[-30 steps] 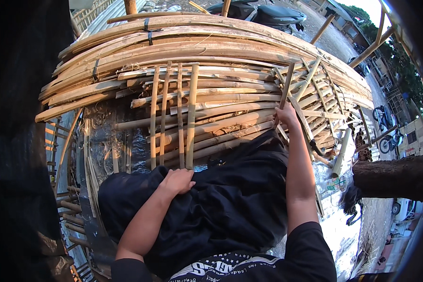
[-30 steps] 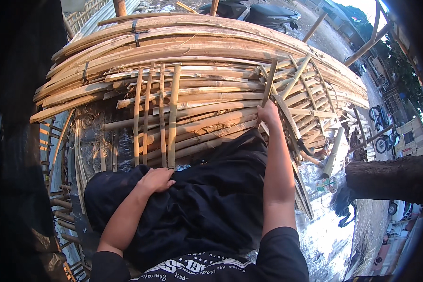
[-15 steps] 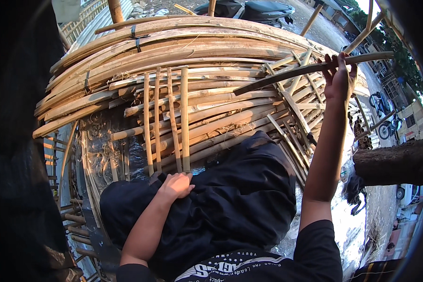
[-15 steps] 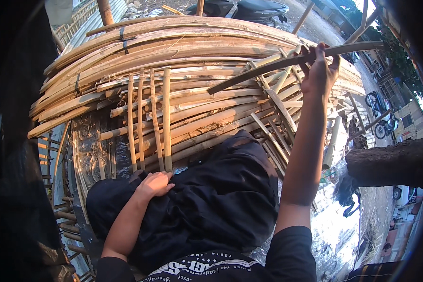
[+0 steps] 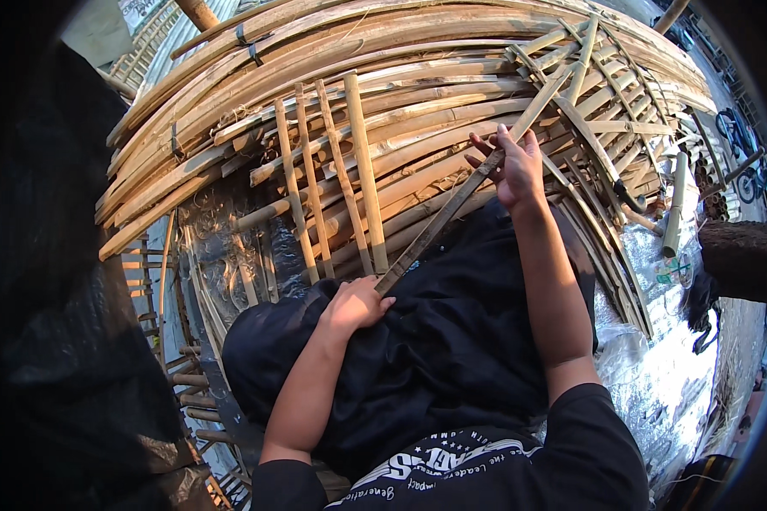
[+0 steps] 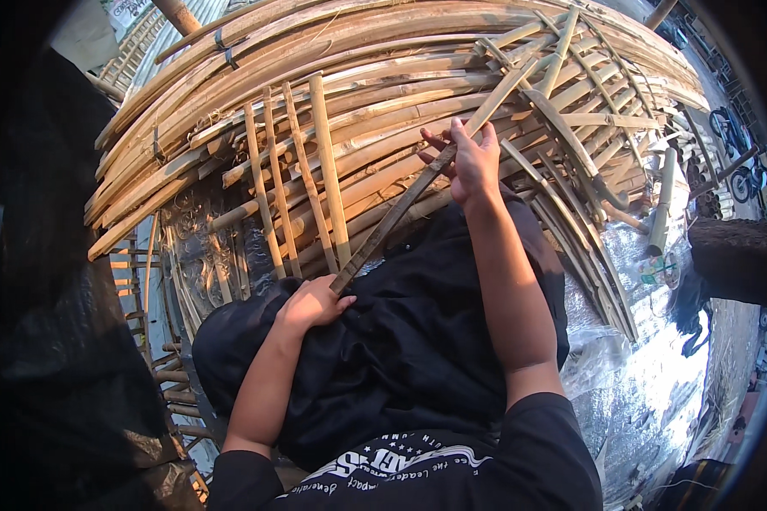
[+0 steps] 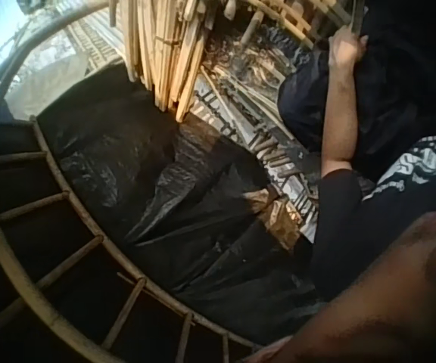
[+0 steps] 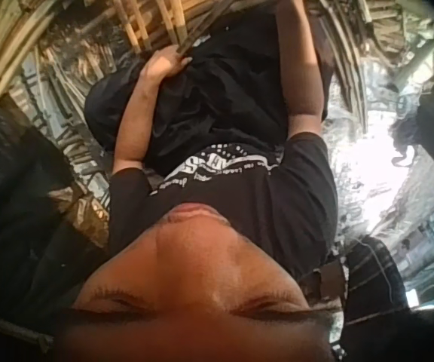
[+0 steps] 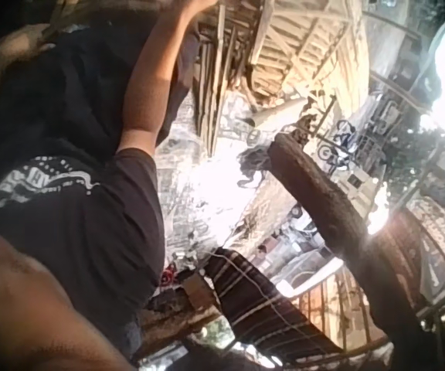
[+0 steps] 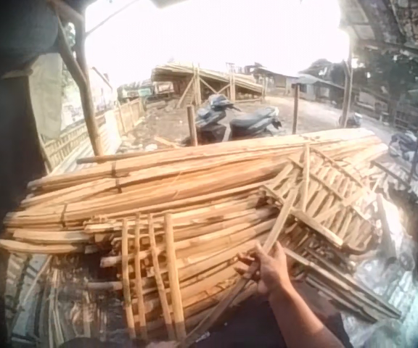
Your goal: The person constructs a lattice structure from bamboo slats by weaving thin strips through wider slats and securing them with a tool.
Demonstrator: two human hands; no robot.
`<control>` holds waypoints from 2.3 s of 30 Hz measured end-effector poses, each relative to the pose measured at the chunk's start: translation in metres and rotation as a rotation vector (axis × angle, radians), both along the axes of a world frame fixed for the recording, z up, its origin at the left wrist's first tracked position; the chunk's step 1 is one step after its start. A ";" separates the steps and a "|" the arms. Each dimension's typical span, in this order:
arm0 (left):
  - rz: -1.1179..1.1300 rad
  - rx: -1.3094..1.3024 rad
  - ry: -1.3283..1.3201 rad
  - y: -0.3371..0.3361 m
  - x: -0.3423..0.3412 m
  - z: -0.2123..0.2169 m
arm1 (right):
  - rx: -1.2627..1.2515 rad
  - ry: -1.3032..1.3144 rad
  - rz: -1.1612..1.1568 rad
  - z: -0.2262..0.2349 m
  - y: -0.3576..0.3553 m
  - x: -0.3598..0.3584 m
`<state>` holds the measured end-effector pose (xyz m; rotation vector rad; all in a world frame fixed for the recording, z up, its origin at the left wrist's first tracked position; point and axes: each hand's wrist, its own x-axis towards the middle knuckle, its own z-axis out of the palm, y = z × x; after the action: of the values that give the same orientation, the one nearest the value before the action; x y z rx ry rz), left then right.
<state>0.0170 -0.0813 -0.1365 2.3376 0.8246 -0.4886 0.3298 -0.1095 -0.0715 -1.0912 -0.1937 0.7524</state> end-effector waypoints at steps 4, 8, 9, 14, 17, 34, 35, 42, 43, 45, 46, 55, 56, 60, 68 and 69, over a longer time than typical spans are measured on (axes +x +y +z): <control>-0.011 -0.009 -0.037 0.001 0.001 0.000 | -0.016 0.002 0.024 -0.002 0.000 0.004; -0.014 -0.009 -0.015 0.001 0.003 0.004 | 0.009 0.022 0.058 0.003 0.000 -0.002; -0.026 -0.017 -0.003 0.001 0.004 0.008 | 0.008 0.042 0.070 0.003 -0.001 -0.004; -0.075 0.025 -0.011 0.001 0.002 -0.004 | -0.009 0.069 0.149 0.006 0.000 -0.013; -0.102 0.048 -0.004 0.000 0.003 -0.005 | -0.044 0.226 0.218 0.005 -0.004 -0.015; -0.101 0.091 -0.138 -0.004 0.001 -0.009 | 0.289 0.675 0.563 -0.003 -0.007 -0.041; -0.099 0.091 -0.137 -0.003 0.001 -0.008 | 0.305 0.681 0.584 -0.005 -0.007 -0.043; -0.133 0.112 -0.031 -0.003 0.000 -0.007 | 0.265 0.667 0.595 -0.003 -0.007 -0.044; -0.129 0.109 -0.029 -0.003 0.001 -0.006 | 0.274 0.663 0.596 -0.003 -0.008 -0.044; -0.127 0.109 -0.061 -0.003 0.002 -0.003 | 0.286 0.658 0.597 -0.005 -0.007 -0.045; -0.125 0.107 -0.093 -0.003 0.004 -0.001 | 0.262 0.631 0.553 -0.008 -0.005 -0.047; 0.507 -1.608 -0.631 -0.004 0.023 0.027 | 0.183 0.731 0.498 -0.023 0.000 -0.082; 0.507 -1.604 -0.626 -0.002 0.021 0.028 | 0.183 0.682 0.543 -0.023 -0.001 -0.088; 0.618 -1.543 -0.800 -0.008 0.018 0.036 | 0.015 0.568 0.658 -0.024 -0.003 -0.104; 0.539 -1.203 -0.697 -0.013 0.017 0.046 | -0.199 -0.407 0.463 -0.033 0.008 -0.072; 0.546 -1.195 -0.679 -0.013 0.017 0.050 | -0.172 -0.295 0.447 -0.023 0.011 -0.060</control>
<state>0.0341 -0.0948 -0.0860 0.9840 0.5381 0.0902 0.2697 -0.0987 -0.0943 -1.3407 -0.6486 1.0157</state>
